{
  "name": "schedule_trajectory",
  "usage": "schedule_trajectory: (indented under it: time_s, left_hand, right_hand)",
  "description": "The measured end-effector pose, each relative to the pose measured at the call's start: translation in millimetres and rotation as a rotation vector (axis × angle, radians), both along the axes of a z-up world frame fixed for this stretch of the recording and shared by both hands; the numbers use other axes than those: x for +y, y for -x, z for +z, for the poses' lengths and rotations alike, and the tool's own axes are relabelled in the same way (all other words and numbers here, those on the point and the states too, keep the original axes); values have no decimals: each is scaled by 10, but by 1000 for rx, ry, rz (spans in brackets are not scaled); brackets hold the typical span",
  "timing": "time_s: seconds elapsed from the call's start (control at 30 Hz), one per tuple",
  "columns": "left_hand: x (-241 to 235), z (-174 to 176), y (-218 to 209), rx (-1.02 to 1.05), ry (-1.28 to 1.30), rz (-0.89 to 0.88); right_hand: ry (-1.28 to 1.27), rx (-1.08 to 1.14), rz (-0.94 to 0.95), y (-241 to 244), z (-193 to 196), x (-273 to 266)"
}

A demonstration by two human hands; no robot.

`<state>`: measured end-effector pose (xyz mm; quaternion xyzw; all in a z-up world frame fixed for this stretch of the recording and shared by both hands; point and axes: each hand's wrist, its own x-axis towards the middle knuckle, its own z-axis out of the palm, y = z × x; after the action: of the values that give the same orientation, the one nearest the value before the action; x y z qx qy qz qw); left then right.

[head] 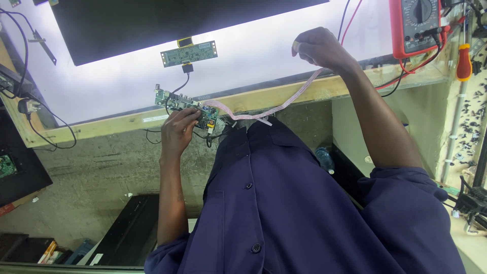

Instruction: The person connects a power cable to a circuit board and then attaches a ribbon cable to a display panel. They plug the power cable into a power strip and continue to adjust the connections on the circuit board and display panel.

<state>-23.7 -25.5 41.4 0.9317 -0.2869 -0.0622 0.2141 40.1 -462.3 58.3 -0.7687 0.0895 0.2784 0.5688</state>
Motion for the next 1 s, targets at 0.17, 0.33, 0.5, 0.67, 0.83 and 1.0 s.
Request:
schedule_trajectory:
  time_s: [0.17, 0.33, 0.5, 0.67, 0.83, 1.0]
  left_hand:
    - [32, -48, 19, -17, -6, -4]
    - [18, -37, 29, -7, -12, 6]
    - [47, -83, 24, -20, -2, 6]
    - [68, -138, 52, -29, -51, -5]
    - [-84, 131, 17, 42, 13, 71]
    - [-71, 108, 10, 64, 18, 69]
  right_hand:
    - [30, 25, -14, 0, 31, 23]
    - [48, 1, 9, 12, -22, 15]
    - [91, -2, 27, -14, 40, 63]
    - [62, -3, -3, 11, 19, 54]
    - [-4, -112, -3, 8, -257, -19]
    - [-11, -113, -7, 7, -312, -29]
